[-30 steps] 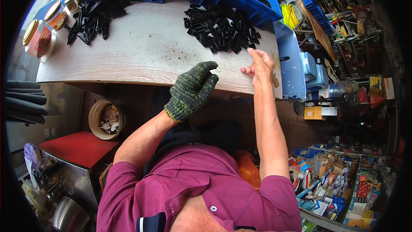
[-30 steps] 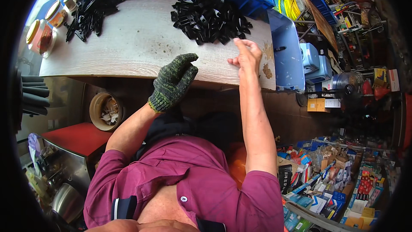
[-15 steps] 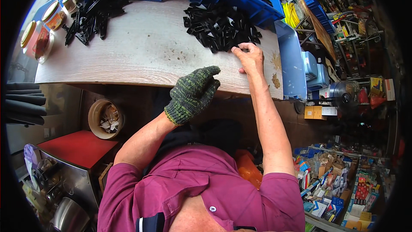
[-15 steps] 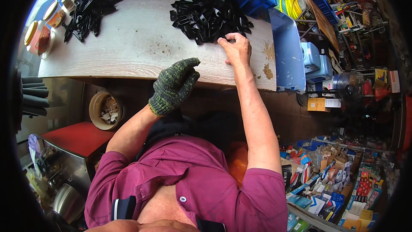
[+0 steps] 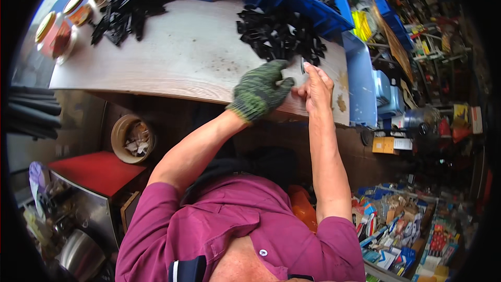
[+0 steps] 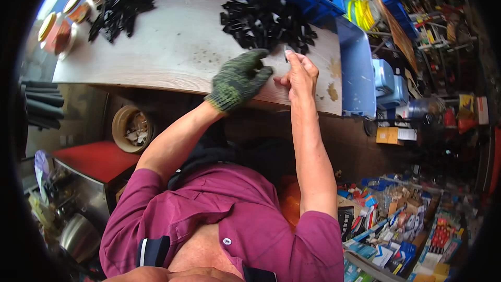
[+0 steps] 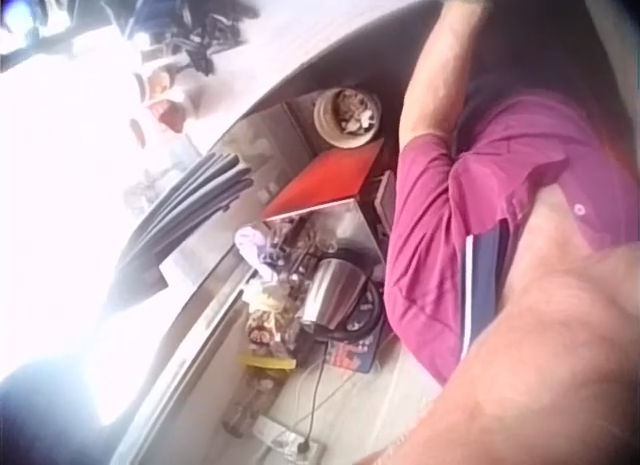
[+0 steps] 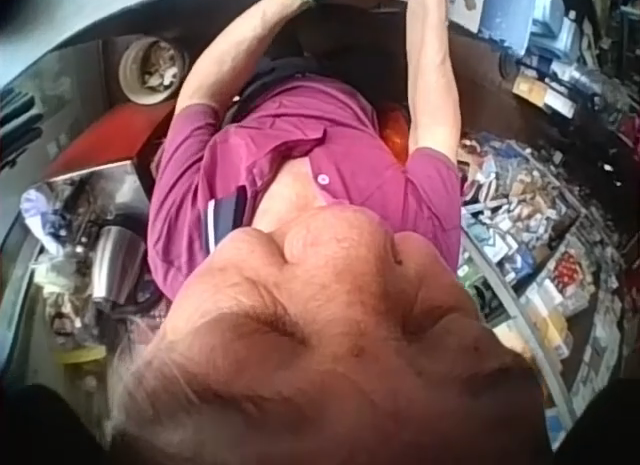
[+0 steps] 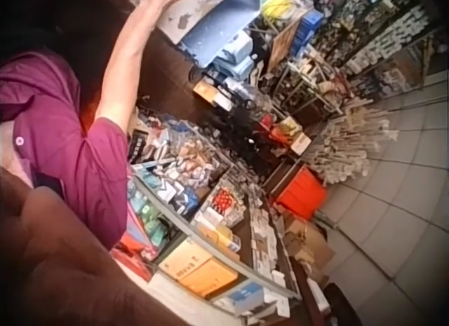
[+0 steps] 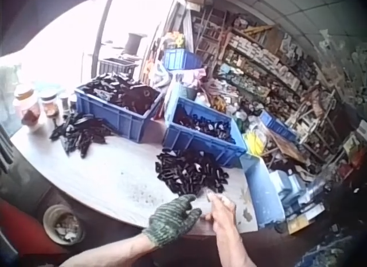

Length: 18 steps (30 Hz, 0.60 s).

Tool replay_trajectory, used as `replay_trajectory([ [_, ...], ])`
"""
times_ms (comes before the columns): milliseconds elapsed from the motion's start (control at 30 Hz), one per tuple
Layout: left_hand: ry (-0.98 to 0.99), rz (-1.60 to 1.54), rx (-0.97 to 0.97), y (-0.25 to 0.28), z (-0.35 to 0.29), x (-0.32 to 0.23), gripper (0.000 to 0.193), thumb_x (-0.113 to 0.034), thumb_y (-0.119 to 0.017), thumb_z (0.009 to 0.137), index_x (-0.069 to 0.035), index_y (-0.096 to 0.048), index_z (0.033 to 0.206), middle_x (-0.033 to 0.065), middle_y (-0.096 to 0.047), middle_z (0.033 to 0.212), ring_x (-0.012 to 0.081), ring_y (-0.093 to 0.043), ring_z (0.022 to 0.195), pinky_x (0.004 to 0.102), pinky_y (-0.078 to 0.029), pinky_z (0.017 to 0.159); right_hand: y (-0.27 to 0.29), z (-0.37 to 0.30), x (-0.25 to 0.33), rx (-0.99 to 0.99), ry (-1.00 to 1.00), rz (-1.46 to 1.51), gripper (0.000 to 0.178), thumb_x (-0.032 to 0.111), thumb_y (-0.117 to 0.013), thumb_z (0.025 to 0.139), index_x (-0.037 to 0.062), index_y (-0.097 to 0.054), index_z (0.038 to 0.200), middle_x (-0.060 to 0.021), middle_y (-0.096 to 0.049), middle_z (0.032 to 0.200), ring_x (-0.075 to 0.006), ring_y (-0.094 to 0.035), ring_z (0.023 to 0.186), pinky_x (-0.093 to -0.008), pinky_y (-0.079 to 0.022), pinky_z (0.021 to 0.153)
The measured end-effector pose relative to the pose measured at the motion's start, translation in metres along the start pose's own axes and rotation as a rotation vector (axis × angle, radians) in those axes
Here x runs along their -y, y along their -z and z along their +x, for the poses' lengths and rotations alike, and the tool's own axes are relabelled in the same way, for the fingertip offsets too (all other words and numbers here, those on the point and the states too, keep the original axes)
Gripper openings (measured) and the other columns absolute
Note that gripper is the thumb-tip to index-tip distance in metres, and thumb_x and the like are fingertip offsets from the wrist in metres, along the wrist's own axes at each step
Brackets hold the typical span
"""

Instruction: Assembling small black plastic components by joining two parts together and placing them into a bin.

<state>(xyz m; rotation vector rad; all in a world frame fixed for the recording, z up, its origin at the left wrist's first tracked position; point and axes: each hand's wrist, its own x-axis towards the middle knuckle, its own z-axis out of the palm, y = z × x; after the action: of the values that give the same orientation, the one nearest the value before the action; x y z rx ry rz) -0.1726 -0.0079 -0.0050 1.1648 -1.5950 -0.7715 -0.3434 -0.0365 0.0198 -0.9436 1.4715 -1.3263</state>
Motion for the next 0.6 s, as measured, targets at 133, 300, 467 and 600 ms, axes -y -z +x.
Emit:
replay_trajectory([
  [133, -0.2, 0.075, -0.151, -0.039, 0.019, 0.011, 0.037, -0.036, -0.063, 0.086, -0.004, -0.065, 0.104, 0.0187, -0.069, 0.092, 0.0377, -0.067, 0.084, 0.0482, -0.053, 0.073, -0.006, -0.005, -0.022, 0.068, 0.09, 0.089, 0.021, 0.02, -0.074, 0.089, 0.003, -0.069, 0.101, -0.0021, -0.067, 0.088, -0.0112, -0.062, 0.08, -0.0258, -0.05, 0.074],
  [300, -0.115, 0.126, -0.029, -0.029, 0.022, 0.008, 0.025, -0.03, -0.064, 0.087, -0.006, -0.06, 0.094, 0.0205, -0.067, 0.079, 0.0405, -0.066, 0.075, 0.0508, -0.051, 0.065, -0.002, 0.004, -0.035, 0.118, 0.101, 0.075, 0.019, 0.018, -0.069, 0.093, 0.0007, -0.069, 0.101, -0.0045, -0.069, 0.095, -0.0131, -0.063, 0.086, -0.0271, -0.051, 0.079],
  [467, -0.124, 0.169, -0.015, -0.023, 0.022, 0.007, 0.024, -0.027, -0.066, 0.086, -0.006, -0.061, 0.097, 0.0181, -0.067, 0.081, 0.0385, -0.066, 0.076, 0.0491, -0.052, 0.064, -0.011, -0.002, -0.029, 0.026, 0.123, 0.023, 0.016, 0.022, -0.073, 0.091, 0.0073, -0.07, 0.095, 0.0024, -0.065, 0.085, -0.0058, -0.055, 0.073, -0.0219, -0.045, 0.065],
  [600, -0.157, 0.199, -0.036, -0.018, 0.02, 0.011, 0.025, -0.026, -0.068, 0.083, -0.007, -0.062, 0.098, 0.0155, -0.068, 0.083, 0.0364, -0.067, 0.077, 0.0475, -0.053, 0.064, -0.019, -0.009, -0.017, 0.086, 0.041, 0.012, 0.018, 0.024, -0.072, 0.093, 0.006, -0.069, 0.093, 0.003, -0.065, 0.085, -0.0058, -0.053, 0.076, -0.0223, -0.043, 0.07],
])
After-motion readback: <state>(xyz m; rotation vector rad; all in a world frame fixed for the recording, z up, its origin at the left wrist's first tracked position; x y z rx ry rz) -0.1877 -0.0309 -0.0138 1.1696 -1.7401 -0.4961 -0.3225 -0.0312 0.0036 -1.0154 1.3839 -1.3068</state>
